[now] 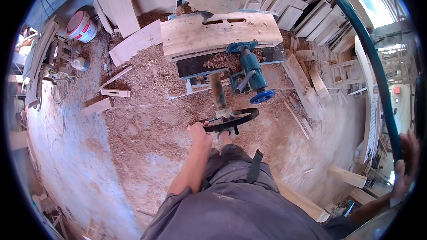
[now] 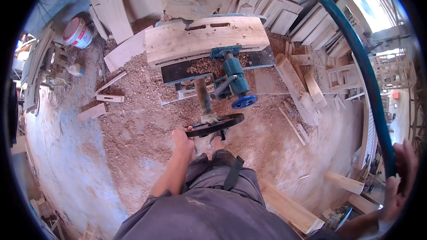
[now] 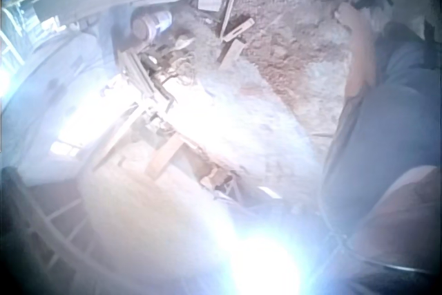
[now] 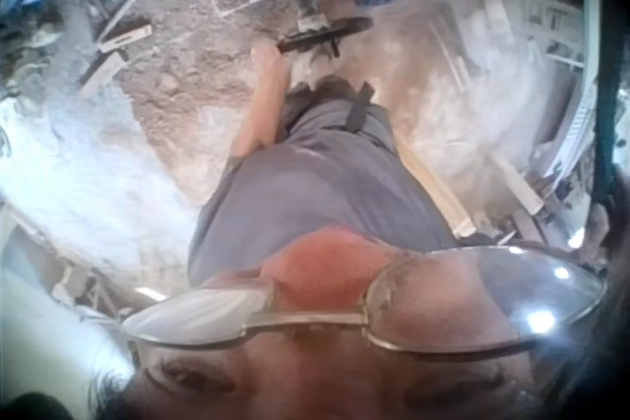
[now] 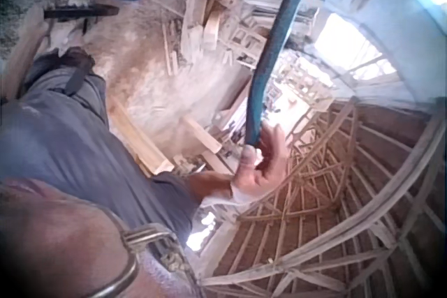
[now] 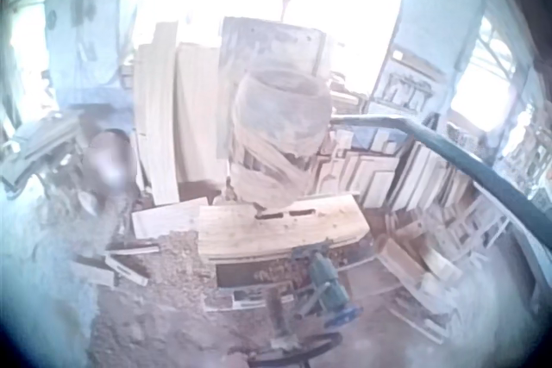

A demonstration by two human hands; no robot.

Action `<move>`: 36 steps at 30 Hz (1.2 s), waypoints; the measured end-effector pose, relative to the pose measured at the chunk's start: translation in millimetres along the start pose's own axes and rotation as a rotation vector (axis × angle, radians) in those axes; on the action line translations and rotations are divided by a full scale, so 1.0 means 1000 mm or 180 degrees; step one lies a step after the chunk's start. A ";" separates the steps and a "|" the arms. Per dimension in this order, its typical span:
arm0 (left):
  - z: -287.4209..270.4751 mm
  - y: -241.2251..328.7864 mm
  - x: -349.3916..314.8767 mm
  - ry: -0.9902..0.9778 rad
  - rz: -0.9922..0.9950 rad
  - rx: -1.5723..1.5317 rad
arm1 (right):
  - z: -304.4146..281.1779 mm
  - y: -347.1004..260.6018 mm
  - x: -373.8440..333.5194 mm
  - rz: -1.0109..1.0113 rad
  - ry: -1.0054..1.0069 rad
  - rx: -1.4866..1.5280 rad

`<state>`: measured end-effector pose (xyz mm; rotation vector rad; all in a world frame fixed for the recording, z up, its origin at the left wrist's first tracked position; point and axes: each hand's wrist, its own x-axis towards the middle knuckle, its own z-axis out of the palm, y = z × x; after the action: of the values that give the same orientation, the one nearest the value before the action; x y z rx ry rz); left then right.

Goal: The person operates a drill press to bore elongated slots into a rectangular wooden plank. They secure the plank, lower the drill bit using a handwheel, and then remove the plank to inspect the cut before repeating the process.

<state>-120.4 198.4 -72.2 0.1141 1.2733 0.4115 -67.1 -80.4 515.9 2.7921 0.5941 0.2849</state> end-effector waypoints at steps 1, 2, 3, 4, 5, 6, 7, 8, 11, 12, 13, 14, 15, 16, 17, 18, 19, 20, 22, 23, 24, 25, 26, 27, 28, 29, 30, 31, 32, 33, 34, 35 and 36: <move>-0.003 -0.002 0.001 -0.0089 -0.0073 0.0044 | 0.005 0.005 -0.008 0.0018 -0.0060 -0.0109; -0.010 0.003 0.012 -0.0153 -0.0215 0.0094 | 0.012 0.009 -0.014 0.0004 -0.0085 -0.0107; -0.016 0.003 0.022 -0.0216 -0.0360 0.0143 | 0.016 0.006 -0.015 0.0058 -0.0041 -0.0041; -0.015 0.004 0.026 -0.0062 -0.0407 0.0073 | 0.020 0.002 -0.015 0.0112 0.0002 0.0023; -0.014 0.005 0.030 0.0092 -0.0456 0.0001 | 0.024 -0.002 -0.015 0.0161 0.0046 0.0085; -0.013 0.006 0.033 0.0246 -0.0506 -0.0071 | 0.026 -0.003 -0.014 0.0193 0.0094 0.0137; -0.011 0.007 0.030 0.0245 -0.0405 -0.0059 | 0.026 -0.005 -0.012 0.0203 0.0089 0.0177; -0.010 0.008 0.026 0.0245 -0.0304 -0.0047 | 0.027 -0.006 -0.011 0.0228 0.0108 0.0231; -0.018 0.003 0.036 0.0068 -0.0271 0.0014 | 0.023 -0.008 -0.013 0.0205 0.0003 0.0370; -0.022 -0.002 0.044 -0.0030 -0.0314 0.0047 | 0.022 -0.001 -0.017 0.0159 -0.0050 0.0417; -0.021 -0.001 0.045 0.0020 -0.0391 0.0020 | 0.024 0.003 -0.018 0.0108 -0.0101 0.0491; -0.020 -0.001 0.047 0.0069 -0.0469 -0.0005 | 0.023 0.002 -0.019 0.0129 -0.0163 0.0450; -0.019 -0.001 0.048 0.0116 -0.0548 -0.0028 | 0.024 -0.003 -0.018 0.0178 -0.0160 0.0494; -0.016 0.002 0.043 0.0156 -0.0523 -0.0039 | 0.026 -0.009 -0.016 0.0217 -0.0157 0.0550; -0.012 0.005 0.035 0.0197 -0.0499 -0.0050 | 0.029 -0.014 -0.014 0.0256 -0.0154 0.0605; -0.010 0.007 0.030 0.0238 -0.0475 -0.0062 | 0.033 -0.016 -0.014 0.0279 -0.0147 0.0694; -0.009 0.005 0.030 0.0224 -0.0407 -0.0031 | 0.037 -0.018 -0.016 0.0306 -0.0140 0.0770; -0.009 0.003 0.030 0.0213 -0.0337 -0.0004 | 0.043 -0.020 -0.019 0.0329 -0.0133 0.0849; -0.010 -0.001 0.032 0.0209 -0.0286 0.0041 | 0.059 -0.030 -0.024 0.0531 -0.0065 0.1066; -0.011 -0.002 0.034 0.0214 -0.0276 0.0056 | 0.070 -0.037 -0.024 0.0628 -0.0030 0.1191; -0.012 -0.002 0.035 0.0227 -0.0263 0.0061 | 0.079 -0.050 -0.022 0.0929 -0.0025 0.1275; -0.013 -0.002 0.035 0.0273 -0.0286 0.0024 | 0.085 -0.059 -0.018 0.0890 -0.0058 0.1360; -0.011 0.000 0.031 0.0286 -0.0280 0.0008 | 0.096 -0.061 -0.021 0.1044 -0.0170 0.1593; -0.010 0.003 0.029 0.0306 -0.0268 -0.0017 | 0.108 -0.064 -0.023 0.1185 -0.0290 0.1829; -0.009 0.002 0.030 0.0245 -0.0263 0.0016 | 0.119 -0.071 -0.026 0.1243 -0.0420 0.1875; -0.008 0.000 0.029 0.0187 -0.0279 0.0033 | 0.131 -0.077 -0.029 0.1288 -0.0550 0.1897; -0.008 -0.001 0.029 0.0129 -0.0291 0.0047 | 0.150 -0.079 -0.034 0.1112 -0.0477 0.1773; -0.008 -0.004 0.029 0.0098 -0.0287 0.0091 | 0.167 -0.083 -0.036 0.1255 -0.0671 0.1969; -0.009 -0.004 0.030 0.0088 -0.0278 0.0090 | 0.191 -0.085 -0.039 0.1034 -0.0602 0.1954; -0.010 -0.004 0.030 0.0069 -0.0250 0.0093 | 0.216 -0.088 -0.042 0.1088 -0.0741 0.2159; -0.009 -0.002 0.030 0.0095 -0.0196 0.0141 | 0.237 -0.095 -0.041 0.1171 -0.0913 0.2169; -0.008 -0.003 0.028 0.0119 -0.0173 0.0183 | 0.261 -0.102 -0.043 0.1155 -0.0833 0.2141; -0.006 -0.005 0.026 0.0136 -0.0152 0.0233 | 0.300 -0.100 -0.052 0.1132 -0.0783 0.2264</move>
<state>-119.2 202.5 -99.4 0.1371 1.3311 0.3279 -76.4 -81.3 195.4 3.5343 0.1404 -0.2628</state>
